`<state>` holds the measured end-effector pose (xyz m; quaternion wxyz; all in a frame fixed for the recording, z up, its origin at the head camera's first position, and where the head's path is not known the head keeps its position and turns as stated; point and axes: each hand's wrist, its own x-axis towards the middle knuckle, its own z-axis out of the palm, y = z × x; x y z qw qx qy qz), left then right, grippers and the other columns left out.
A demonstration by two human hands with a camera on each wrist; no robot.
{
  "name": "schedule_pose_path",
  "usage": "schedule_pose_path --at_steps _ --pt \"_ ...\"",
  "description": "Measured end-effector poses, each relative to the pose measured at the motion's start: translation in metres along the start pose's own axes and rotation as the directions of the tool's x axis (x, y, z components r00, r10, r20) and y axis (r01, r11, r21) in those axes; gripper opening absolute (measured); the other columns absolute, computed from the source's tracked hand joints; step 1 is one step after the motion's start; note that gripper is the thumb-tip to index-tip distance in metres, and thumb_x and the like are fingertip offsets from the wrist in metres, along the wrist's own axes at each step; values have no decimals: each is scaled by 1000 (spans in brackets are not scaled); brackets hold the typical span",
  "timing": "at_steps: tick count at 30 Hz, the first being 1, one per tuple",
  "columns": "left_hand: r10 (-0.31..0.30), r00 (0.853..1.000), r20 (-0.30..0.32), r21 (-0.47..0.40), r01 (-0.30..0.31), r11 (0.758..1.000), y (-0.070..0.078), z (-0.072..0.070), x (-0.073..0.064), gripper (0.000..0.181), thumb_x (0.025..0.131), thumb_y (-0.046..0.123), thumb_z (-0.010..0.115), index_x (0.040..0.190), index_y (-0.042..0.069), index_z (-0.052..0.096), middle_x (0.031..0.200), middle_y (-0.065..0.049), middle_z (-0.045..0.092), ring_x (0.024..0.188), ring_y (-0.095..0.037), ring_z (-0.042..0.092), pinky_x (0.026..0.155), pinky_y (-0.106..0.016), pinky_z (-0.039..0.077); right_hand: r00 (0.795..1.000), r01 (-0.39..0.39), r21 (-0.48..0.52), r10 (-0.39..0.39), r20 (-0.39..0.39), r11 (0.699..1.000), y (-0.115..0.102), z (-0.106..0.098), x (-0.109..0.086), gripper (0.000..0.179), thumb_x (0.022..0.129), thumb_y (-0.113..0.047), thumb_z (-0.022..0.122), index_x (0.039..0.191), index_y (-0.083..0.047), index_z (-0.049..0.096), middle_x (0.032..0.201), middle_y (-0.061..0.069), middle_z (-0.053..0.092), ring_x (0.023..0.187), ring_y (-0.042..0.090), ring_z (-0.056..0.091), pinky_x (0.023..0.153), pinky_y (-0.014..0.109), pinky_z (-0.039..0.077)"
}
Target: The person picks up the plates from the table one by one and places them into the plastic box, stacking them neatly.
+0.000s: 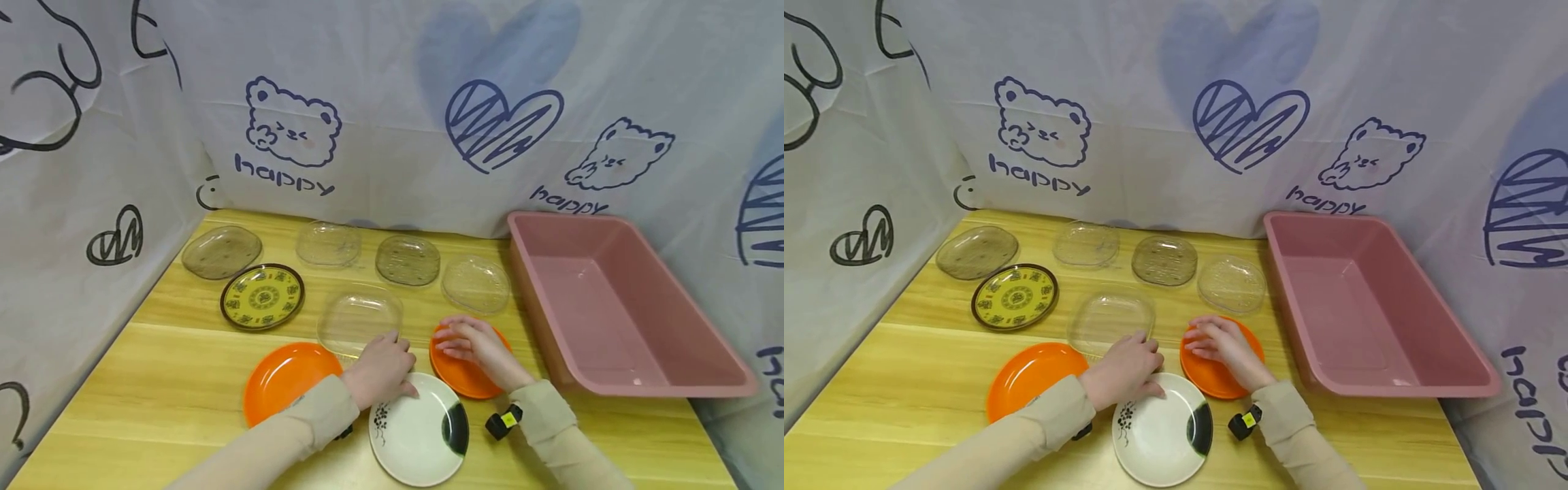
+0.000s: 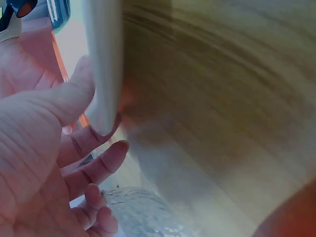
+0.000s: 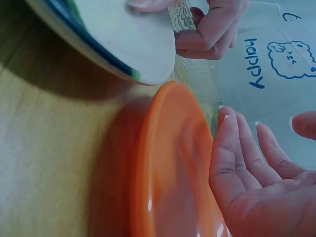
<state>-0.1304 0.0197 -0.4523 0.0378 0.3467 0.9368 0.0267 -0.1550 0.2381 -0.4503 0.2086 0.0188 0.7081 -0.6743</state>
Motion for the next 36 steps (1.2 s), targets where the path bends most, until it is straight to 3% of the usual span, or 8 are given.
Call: schedule_pose_path --at_steps 7,12,15,22,28,36 --pt "8 1000 -13 -66 -9 998 -6 3 2 31 83 51 76 86 20 78 92 3 65 88 -15 42 76 -25 39 1000 -6 -5 6 -4 1000 2 -1 0 42 107 -22 44 135 8 49 112 9 71 100 17 72 89 24 60" --pt "38 998 -43 -103 -42 994 -11 2 5 30 86 46 75 79 17 75 80 4 64 79 -12 46 75 -24 40 1000 -2 18 2 -1 1000 2 -2 0 41 107 -22 45 134 8 49 109 6 72 98 15 72 88 24 61" --pt "53 997 -60 -170 -63 983 -15 0 5 31 88 41 75 73 15 69 73 4 61 74 -12 49 74 -25 41 1000 4 32 -4 -1 999 3 -2 -1 40 107 -21 45 134 8 49 107 4 72 96 14 72 88 24 61" --pt "25 999 -43 -410 -41 911 -25 -5 6 27 97 27 68 75 13 64 67 3 56 64 -10 50 59 -23 41 1000 2 60 -1 -8 998 5 -6 -2 35 107 -22 46 129 4 53 104 3 72 94 14 72 88 25 61" --pt "-23 1000 -9 -522 15 853 -32 -6 5 24 103 25 58 84 12 66 75 1 60 69 -11 52 65 -25 46 1000 -1 81 2 -13 997 6 -6 -1 30 106 -22 48 126 0 54 104 2 72 95 15 73 89 26 61" --pt "-81 997 -8 -622 59 781 -42 -13 1 24 106 23 51 90 11 63 72 1 53 64 -11 51 61 -25 47 998 13 126 -6 -55 992 5 -2 -5 27 106 -20 48 124 0 54 103 -2 73 93 12 71 87 22 60"
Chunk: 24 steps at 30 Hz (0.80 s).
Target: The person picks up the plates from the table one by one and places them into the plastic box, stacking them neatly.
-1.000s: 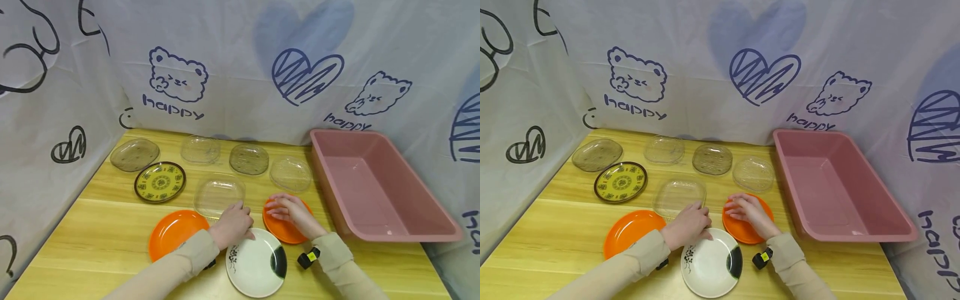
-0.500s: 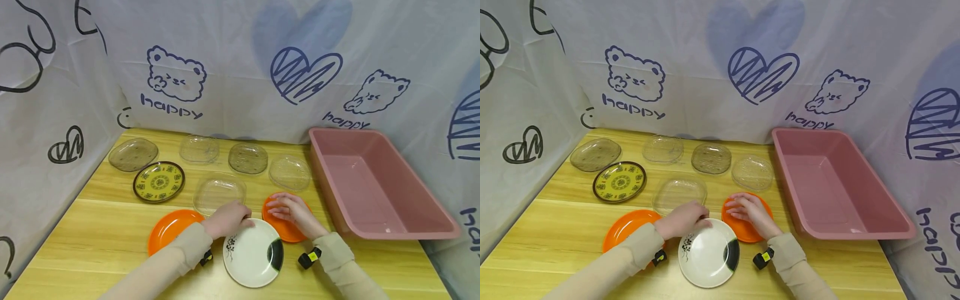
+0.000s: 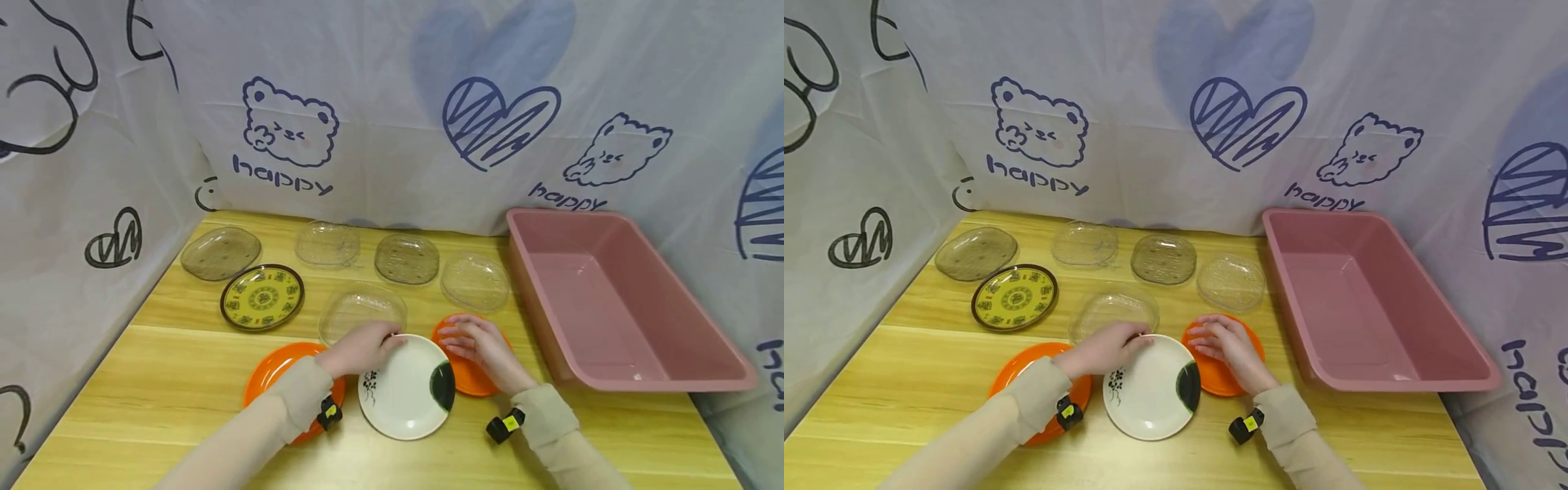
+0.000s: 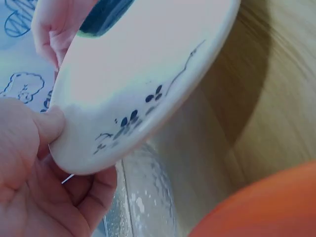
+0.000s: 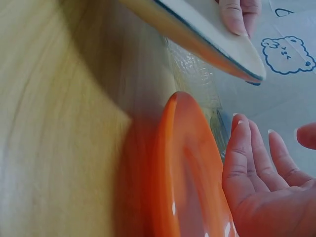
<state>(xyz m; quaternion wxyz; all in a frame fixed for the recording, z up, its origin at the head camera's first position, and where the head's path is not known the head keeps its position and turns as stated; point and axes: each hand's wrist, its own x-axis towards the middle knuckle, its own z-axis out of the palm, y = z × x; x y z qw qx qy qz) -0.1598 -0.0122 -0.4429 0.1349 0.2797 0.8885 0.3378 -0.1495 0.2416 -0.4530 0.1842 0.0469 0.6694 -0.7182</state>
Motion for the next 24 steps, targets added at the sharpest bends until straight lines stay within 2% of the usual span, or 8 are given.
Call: schedule_pose_path --at_steps 6,12,17,24 --pt "-43 999 -31 -93 39 995 0 -6 -2 24 107 20 48 101 8 67 78 -3 62 66 -12 54 62 -25 50 1000 11 34 -11 -8 999 1 1 0 28 105 -19 47 124 1 53 102 1 73 92 13 71 87 23 60" --pt "-66 997 -31 -131 61 990 -5 -7 -2 27 108 23 45 100 9 66 77 -3 62 65 -11 55 62 -25 52 999 12 59 -10 -31 998 3 2 -1 31 106 -17 44 128 4 51 103 3 73 90 13 71 86 23 60" --pt "-71 997 -42 -192 62 979 -8 -10 -2 28 109 23 43 98 8 64 74 -3 57 64 -11 51 62 -26 50 999 46 81 -44 -16 996 3 6 -1 35 108 -24 42 129 2 52 100 -2 73 89 10 70 84 22 59" --pt "-56 996 -67 -233 39 972 -9 -16 0 28 109 21 42 98 5 63 75 -3 55 65 -11 52 63 -26 51 999 39 151 -42 21 988 3 9 -1 34 109 -26 32 124 -5 55 93 -7 72 83 7 69 78 21 59"
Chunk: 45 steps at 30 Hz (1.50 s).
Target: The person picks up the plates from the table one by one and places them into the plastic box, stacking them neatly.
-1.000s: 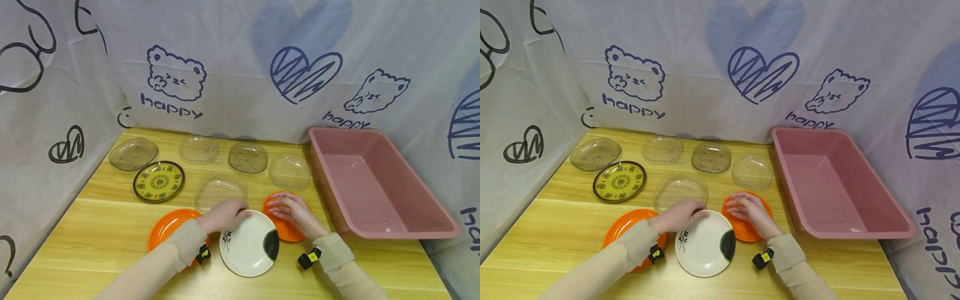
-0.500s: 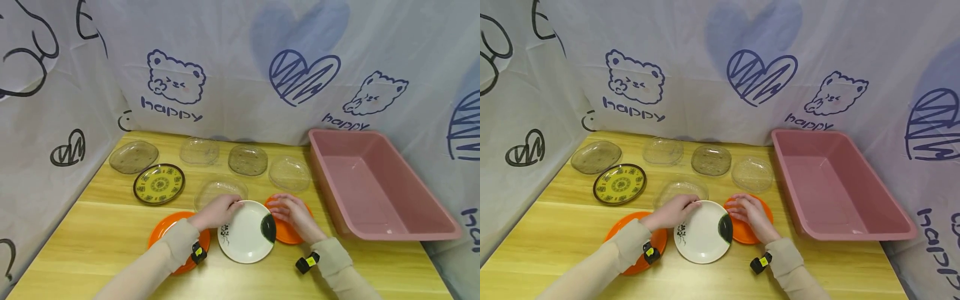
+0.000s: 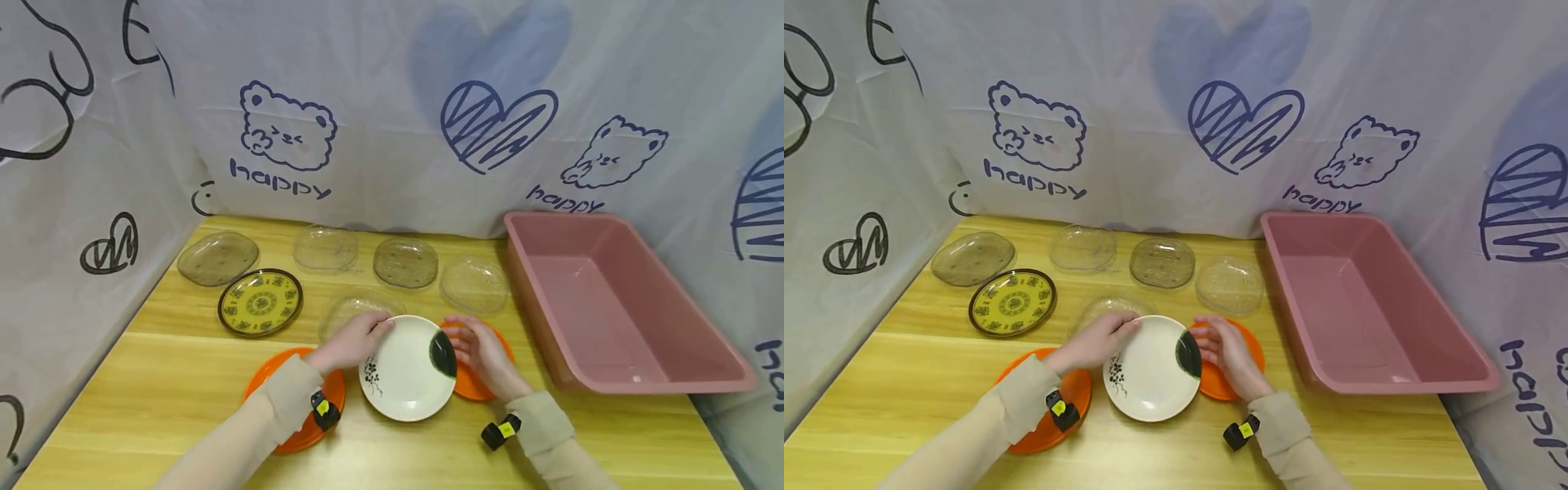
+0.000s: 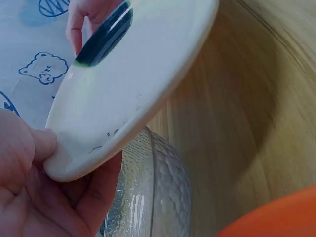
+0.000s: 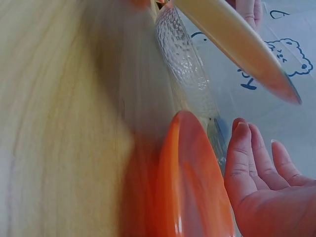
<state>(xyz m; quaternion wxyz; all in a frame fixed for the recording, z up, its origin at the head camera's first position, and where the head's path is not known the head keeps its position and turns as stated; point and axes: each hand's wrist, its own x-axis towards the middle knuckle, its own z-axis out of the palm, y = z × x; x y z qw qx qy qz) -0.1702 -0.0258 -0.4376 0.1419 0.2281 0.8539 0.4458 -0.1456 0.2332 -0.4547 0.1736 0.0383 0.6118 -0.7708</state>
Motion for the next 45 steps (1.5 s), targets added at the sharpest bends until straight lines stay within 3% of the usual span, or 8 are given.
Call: schedule_pose_path --at_steps 8,13,22,25,28,31,36,45 --pt "-63 995 -79 -85 56 995 3 -2 3 30 108 19 42 111 2 67 80 -8 62 68 -12 56 67 -28 53 999 2 11 -3 50 1000 -5 1 -1 41 110 -32 25 129 -8 53 99 -7 72 93 7 70 84 23 59" --pt "-132 986 -103 -222 106 969 3 -2 4 33 109 21 40 113 1 66 79 -9 62 64 -12 58 63 -27 53 998 18 21 -19 63 1000 -7 4 -1 38 110 -36 24 125 -16 54 103 -10 72 94 6 68 82 21 57" --pt "-177 972 -155 -322 119 939 6 -4 9 36 109 21 40 122 -2 65 84 -13 67 65 -10 61 65 -24 54 998 50 95 -54 35 994 -10 13 0 34 110 -37 27 120 -22 56 117 -7 61 104 11 62 91 29 54" --pt "-183 968 -171 -350 114 930 6 -4 11 36 109 20 39 120 -4 64 84 -15 67 64 -9 60 64 -22 53 997 36 91 -41 60 995 -10 15 1 39 110 -40 27 131 -18 53 119 -7 60 103 11 62 91 30 55" --pt "-198 962 -186 -379 116 918 7 -5 11 36 109 18 39 122 -6 62 87 -17 68 67 -7 60 66 -21 52 996 19 74 -25 88 997 -10 16 2 52 110 -41 23 149 -10 37 119 -9 60 103 11 63 90 33 55" --pt "-223 960 -169 -438 130 889 8 -6 11 39 109 18 37 131 -7 57 94 -19 69 71 -7 63 70 -22 55 994 1 54 -6 106 999 -10 16 3 60 110 -41 19 158 -5 21 120 -9 60 104 11 64 90 35 56" --pt "-238 966 -99 -546 147 825 8 -5 12 44 110 20 33 143 -6 47 98 -19 68 71 -8 65 67 -26 58 996 -8 63 2 88 998 -11 17 4 59 110 -40 19 161 -9 18 123 -8 58 105 10 64 90 36 57" --pt "-271 960 -68 -611 175 772 7 -2 11 45 110 18 32 147 -6 43 102 -19 68 72 -8 65 64 -22 57 996 -41 107 33 81 993 -6 23 2 58 110 -33 23 160 -5 15 111 -12 65 102 6 66 93 36 55"
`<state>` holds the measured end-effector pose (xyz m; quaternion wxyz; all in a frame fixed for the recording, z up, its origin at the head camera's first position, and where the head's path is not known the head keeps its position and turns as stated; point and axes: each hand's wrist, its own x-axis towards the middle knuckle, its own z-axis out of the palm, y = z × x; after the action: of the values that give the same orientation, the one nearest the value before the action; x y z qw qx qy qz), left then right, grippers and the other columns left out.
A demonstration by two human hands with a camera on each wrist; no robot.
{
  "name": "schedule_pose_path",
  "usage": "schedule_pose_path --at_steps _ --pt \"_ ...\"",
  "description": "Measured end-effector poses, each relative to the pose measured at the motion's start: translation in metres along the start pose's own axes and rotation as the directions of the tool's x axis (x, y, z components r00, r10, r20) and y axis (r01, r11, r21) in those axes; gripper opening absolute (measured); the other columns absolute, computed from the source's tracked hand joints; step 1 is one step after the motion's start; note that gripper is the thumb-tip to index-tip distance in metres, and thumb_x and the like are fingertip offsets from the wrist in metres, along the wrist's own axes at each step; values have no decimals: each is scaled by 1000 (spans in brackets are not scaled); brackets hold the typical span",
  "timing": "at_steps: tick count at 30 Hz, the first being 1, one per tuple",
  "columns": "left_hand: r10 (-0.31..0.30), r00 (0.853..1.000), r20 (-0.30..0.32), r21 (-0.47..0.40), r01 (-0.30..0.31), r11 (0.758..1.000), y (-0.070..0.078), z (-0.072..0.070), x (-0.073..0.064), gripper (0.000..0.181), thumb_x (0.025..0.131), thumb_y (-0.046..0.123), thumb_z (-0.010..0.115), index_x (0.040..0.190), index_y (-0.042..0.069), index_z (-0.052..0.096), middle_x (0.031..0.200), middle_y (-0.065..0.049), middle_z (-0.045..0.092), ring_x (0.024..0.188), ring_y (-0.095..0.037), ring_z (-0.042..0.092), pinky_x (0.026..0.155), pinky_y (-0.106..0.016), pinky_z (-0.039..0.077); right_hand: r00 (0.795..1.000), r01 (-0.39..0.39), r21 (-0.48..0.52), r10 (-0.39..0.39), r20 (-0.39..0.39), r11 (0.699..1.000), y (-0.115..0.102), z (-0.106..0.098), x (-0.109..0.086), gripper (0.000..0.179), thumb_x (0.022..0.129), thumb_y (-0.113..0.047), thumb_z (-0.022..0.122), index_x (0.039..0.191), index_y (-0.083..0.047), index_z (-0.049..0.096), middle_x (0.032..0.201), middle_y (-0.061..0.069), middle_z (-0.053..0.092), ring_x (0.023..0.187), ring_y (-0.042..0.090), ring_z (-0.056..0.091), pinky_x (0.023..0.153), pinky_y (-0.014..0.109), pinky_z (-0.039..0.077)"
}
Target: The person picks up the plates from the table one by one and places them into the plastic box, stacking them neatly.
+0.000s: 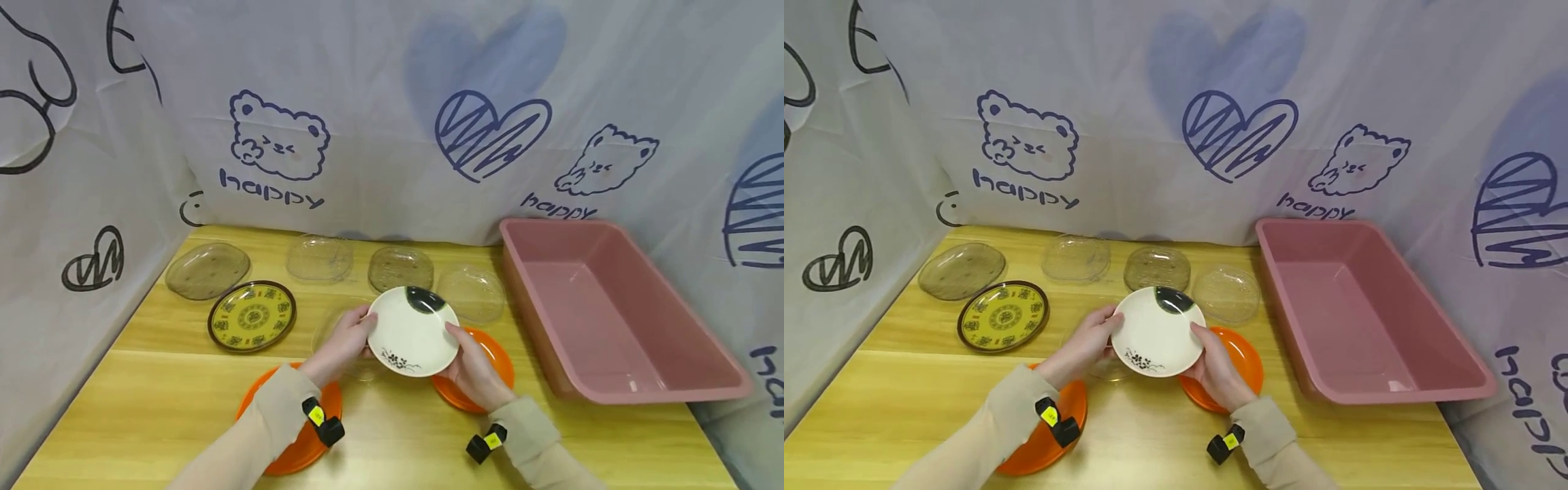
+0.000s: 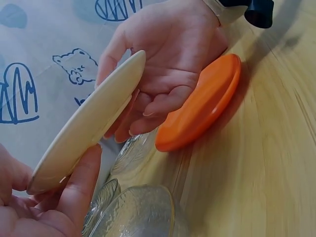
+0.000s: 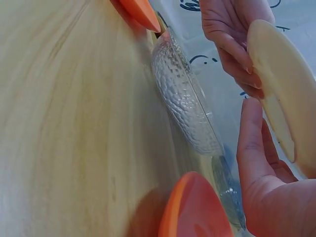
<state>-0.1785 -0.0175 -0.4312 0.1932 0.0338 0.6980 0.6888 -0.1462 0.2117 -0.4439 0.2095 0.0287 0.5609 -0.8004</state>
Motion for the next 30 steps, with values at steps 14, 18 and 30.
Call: schedule_pose_path --at_steps 14,18,30 --pt "-45 999 21 -118 47 992 2 13 -1 48 108 14 30 151 -7 34 114 -24 65 80 -12 66 69 -23 59 993 70 -4 -70 -95 998 0 2 -2 52 106 -13 32 152 7 22 100 -8 71 94 7 71 83 32 61" --pt "-41 998 39 -147 47 988 1 16 0 49 107 13 29 152 -7 33 121 -27 62 84 -13 67 74 -26 61 989 69 -7 -70 -128 998 -1 1 -2 51 106 -11 32 153 7 23 103 -5 70 95 7 70 84 29 61" --pt "-42 998 46 -31 43 999 2 23 2 46 107 16 36 147 -6 42 103 -17 68 76 -9 65 73 -25 59 978 53 14 -49 -202 999 -5 -5 -8 51 106 -12 32 152 8 23 99 -7 70 92 5 69 82 26 60"
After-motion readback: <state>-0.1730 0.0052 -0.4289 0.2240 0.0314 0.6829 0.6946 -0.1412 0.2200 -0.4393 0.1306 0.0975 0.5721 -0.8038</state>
